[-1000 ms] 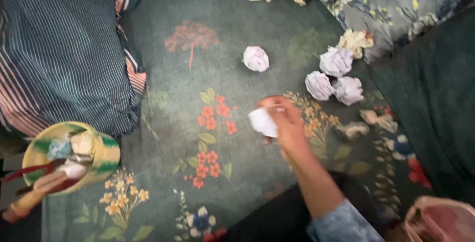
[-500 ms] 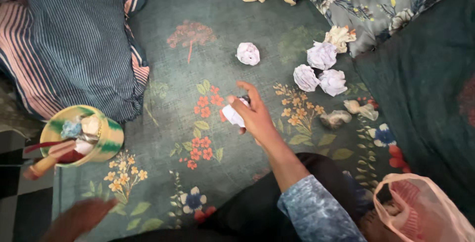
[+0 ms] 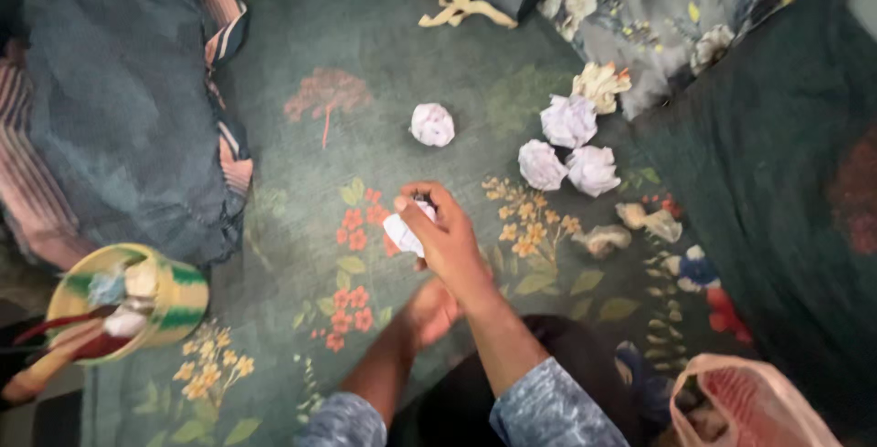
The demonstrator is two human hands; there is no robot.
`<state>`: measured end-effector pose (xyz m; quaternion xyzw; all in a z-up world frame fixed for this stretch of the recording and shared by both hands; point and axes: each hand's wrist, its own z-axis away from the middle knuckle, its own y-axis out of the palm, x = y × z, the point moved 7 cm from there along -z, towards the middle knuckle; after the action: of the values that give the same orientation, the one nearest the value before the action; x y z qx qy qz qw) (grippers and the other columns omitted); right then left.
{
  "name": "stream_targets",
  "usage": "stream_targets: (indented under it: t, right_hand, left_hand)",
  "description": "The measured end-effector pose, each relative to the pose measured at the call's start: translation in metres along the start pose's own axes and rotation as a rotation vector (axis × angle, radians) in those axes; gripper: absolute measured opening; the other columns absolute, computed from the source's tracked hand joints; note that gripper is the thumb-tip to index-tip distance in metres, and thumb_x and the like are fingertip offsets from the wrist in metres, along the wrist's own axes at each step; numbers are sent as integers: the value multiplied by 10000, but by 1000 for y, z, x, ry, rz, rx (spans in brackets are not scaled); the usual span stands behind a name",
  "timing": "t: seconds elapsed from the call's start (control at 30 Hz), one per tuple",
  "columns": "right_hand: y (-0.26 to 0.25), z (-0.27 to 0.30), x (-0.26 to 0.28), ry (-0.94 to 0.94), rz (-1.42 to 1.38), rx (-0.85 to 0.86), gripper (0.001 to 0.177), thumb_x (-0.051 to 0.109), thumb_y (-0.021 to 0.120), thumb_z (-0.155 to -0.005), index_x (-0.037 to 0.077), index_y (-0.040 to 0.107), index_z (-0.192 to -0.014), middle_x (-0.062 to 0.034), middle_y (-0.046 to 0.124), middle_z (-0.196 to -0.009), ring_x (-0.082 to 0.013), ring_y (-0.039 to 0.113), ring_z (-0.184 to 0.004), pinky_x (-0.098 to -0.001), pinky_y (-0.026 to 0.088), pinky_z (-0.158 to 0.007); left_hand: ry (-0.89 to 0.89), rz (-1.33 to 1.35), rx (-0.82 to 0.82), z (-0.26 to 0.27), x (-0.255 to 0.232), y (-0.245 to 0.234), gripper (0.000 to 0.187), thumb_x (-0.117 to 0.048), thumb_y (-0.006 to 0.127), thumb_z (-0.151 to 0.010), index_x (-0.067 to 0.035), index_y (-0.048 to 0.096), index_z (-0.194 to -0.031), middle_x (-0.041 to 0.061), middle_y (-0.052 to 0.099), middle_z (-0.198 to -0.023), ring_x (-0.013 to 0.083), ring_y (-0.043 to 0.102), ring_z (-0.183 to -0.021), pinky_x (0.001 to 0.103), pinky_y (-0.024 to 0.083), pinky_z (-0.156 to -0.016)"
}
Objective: The person sits on a bed and packs several crumpled paper balls and small wrapped items into a pink plastic bag. They then place a pair of pliers and a small hammer into a yellow bowl and continue to pack additional wrapped items into the bag.
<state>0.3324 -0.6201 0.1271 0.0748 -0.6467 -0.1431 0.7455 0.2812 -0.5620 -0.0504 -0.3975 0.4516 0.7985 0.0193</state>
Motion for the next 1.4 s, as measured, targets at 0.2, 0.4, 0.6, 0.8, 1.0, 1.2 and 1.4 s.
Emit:
stream_targets:
  t: [0.2, 0.4, 0.6, 0.8, 1.0, 1.2, 1.4]
  right_hand:
    - [-16, -9, -3, -6, -7, -24, 270, 302, 686, -942, 121, 650, -1140, 17, 641, -781, -51, 579, -559, -242, 440, -369]
    - [-13, -7, -14, 37, 126, 0, 286, 324, 693, -934, 133, 663, -1145, 16, 643, -780, -47, 573, -562, -240, 441, -382]
    - [0, -13, -29, 73, 117, 44, 300, 346, 679, -934, 134, 655, -1145, 3, 658, -787, -68, 625, -593, -257, 465, -385]
    - [-3, -9, -40, 162, 45, 74, 293, 350, 655, -940, 149, 643, -1153, -39, 700, -791, -141, 690, -595, -283, 454, -379]
    - [-1, -15, -45, 119, 15, 114, 274, 322, 622, -960, 136, 645, -1159, -30, 707, -822, -152, 700, -609, -290, 446, -377]
    - [21, -11, -65, 131, -46, 130, 253, 288, 593, -974, 123, 637, -1161, -40, 706, -835, -167, 679, -616, -316, 461, -392]
    - [46, 6, -93, 229, -96, 210, 341, 340, 541, -1000, 128, 587, -1263, -42, 665, -1088, -152, 661, -937, -338, 552, -713]
  left_hand:
    - [-477, 111, 326, 112, 30, -55, 463, -392, 516, -1161, -95, 513, -1516, 153, 652, -1205, 240, 638, -981, 388, 514, -829]
    - [-517, -622, -107, 236, -31, -145, 506, -446, 534, -1084, -120, 537, -1472, 136, 658, -1237, 258, 637, -1050, 400, 512, -882]
    - [-804, -1651, -485, 306, -83, -189, 550, -500, 551, -1008, -146, 561, -1429, 120, 664, -1270, 276, 637, -1120, 412, 510, -935]
    - [-1008, -1806, -665, 437, -141, -181, 593, -554, 569, -932, -172, 586, -1385, 103, 670, -1303, 294, 636, -1190, 423, 507, -988]
    - [-285, -1494, -879, 312, -180, -95, 624, -593, 639, -876, -190, 607, -1351, 48, 688, -1350, 280, 706, -1147, 408, 533, -1000]
    - [414, -513, -631, 158, -170, 18, 706, -322, 710, -905, -89, 445, -1516, 156, 554, -1480, 285, 577, -1291, 392, 492, -1046]
    - [574, -516, -433, 115, -133, 13, 736, -209, 641, -947, -59, 244, -1548, 121, 427, -1450, 223, 507, -1295, 428, 532, -1003]
